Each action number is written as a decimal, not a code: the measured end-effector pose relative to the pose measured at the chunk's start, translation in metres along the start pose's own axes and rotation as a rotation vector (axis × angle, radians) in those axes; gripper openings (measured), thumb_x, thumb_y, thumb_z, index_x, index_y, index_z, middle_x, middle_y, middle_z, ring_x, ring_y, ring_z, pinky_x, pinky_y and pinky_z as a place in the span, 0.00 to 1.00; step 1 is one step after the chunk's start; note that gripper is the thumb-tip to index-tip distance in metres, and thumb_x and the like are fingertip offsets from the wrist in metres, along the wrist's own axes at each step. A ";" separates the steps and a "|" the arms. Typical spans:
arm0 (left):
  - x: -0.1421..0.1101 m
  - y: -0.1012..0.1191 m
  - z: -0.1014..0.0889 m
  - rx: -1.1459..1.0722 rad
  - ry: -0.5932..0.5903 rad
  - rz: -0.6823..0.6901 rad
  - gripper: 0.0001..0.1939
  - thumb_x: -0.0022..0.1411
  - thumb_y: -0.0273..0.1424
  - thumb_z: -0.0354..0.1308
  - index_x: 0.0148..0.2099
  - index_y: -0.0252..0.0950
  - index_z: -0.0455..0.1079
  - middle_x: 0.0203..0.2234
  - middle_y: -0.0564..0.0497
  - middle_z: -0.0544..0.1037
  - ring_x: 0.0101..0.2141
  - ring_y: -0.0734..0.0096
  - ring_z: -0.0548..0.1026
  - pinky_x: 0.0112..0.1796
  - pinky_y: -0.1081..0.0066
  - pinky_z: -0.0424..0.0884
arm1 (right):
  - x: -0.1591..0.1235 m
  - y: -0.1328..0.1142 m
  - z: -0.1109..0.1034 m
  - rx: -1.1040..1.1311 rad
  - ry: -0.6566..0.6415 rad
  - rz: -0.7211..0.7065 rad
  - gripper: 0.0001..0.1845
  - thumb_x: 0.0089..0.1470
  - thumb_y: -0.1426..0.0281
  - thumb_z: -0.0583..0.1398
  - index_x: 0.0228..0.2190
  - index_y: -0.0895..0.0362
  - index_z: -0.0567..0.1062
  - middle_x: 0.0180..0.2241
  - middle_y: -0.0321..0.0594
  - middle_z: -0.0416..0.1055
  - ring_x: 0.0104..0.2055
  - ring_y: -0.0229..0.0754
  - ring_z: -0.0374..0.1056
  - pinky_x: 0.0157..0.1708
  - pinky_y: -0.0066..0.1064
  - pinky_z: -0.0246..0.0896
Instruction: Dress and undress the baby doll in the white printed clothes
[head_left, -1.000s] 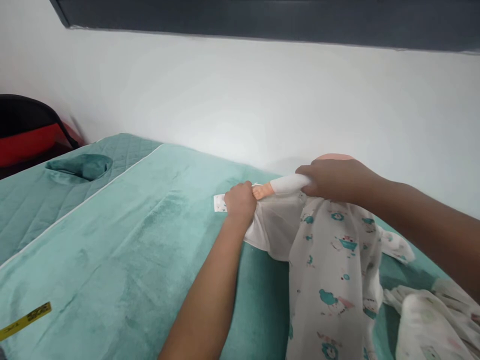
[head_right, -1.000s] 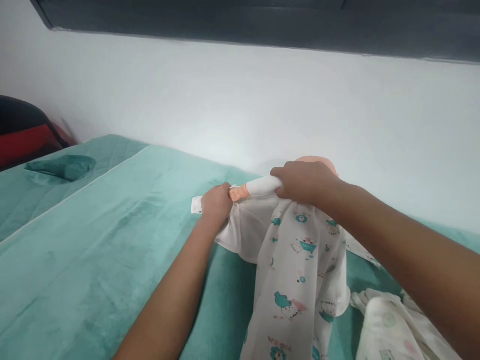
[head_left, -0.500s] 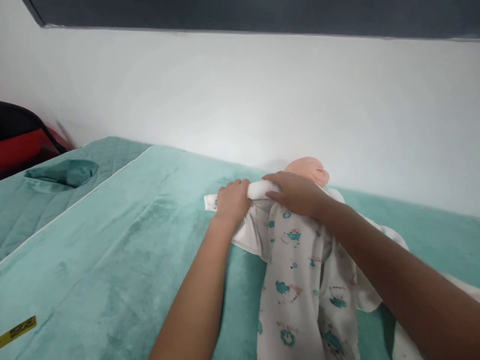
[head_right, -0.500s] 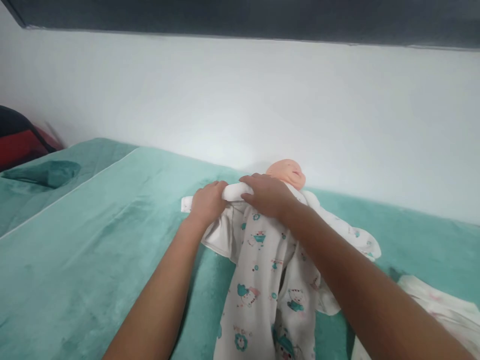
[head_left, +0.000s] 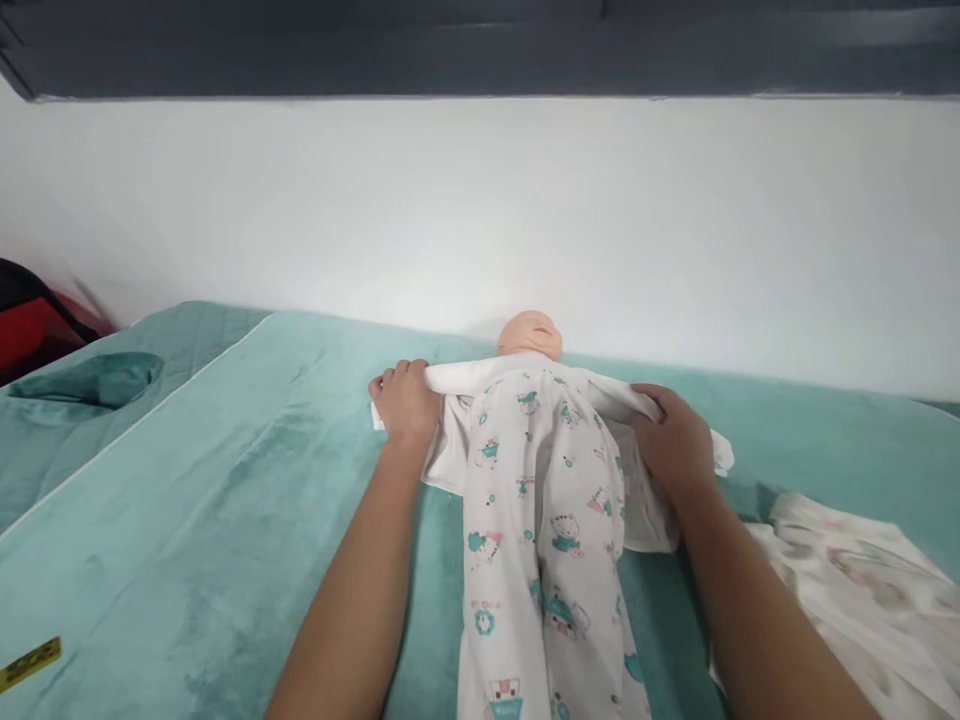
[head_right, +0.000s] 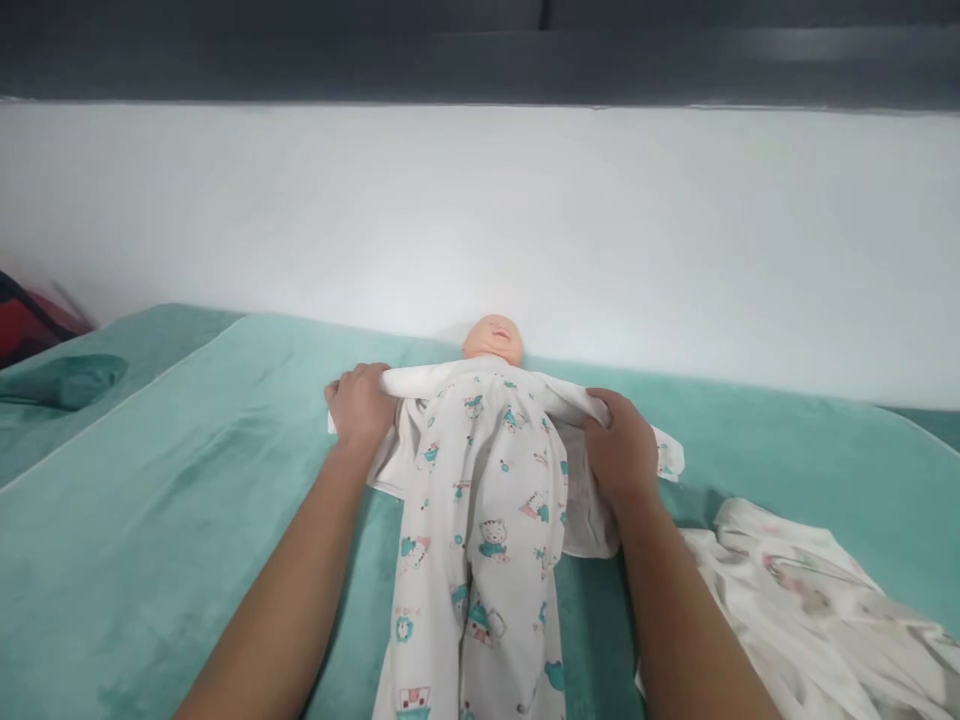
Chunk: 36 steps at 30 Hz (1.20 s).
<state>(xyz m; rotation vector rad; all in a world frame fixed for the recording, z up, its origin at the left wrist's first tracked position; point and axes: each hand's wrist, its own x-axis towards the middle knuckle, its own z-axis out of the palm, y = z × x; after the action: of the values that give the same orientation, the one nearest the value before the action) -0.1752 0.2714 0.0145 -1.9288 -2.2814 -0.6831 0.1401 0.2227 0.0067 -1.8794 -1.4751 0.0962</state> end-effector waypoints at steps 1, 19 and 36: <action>0.000 -0.001 0.000 0.002 -0.004 0.021 0.18 0.61 0.24 0.46 0.49 0.40 0.72 0.45 0.44 0.76 0.50 0.51 0.70 0.55 0.48 0.56 | 0.002 -0.002 0.000 0.043 0.042 0.046 0.23 0.47 0.70 0.53 0.46 0.55 0.75 0.43 0.43 0.75 0.43 0.49 0.70 0.45 0.39 0.63; -0.022 0.144 -0.037 -0.097 -0.365 0.750 0.16 0.66 0.38 0.51 0.46 0.36 0.74 0.49 0.44 0.75 0.54 0.57 0.68 0.57 0.60 0.60 | 0.011 -0.013 0.015 0.087 0.052 0.135 0.19 0.50 0.65 0.51 0.42 0.55 0.75 0.35 0.44 0.75 0.43 0.51 0.67 0.57 0.50 0.48; 0.006 0.183 -0.045 0.172 -0.513 0.725 0.17 0.58 0.24 0.54 0.50 0.33 0.69 0.45 0.39 0.75 0.48 0.51 0.71 0.46 0.57 0.65 | 0.022 -0.001 0.004 0.794 0.261 0.380 0.16 0.32 0.74 0.56 0.30 0.58 0.74 0.30 0.39 0.74 0.29 0.41 0.68 0.30 0.33 0.65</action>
<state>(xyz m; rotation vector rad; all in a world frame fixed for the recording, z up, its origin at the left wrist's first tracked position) -0.0115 0.2796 0.1086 -2.7939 -1.5173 0.0980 0.1449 0.2438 0.0120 -1.4061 -0.7197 0.5143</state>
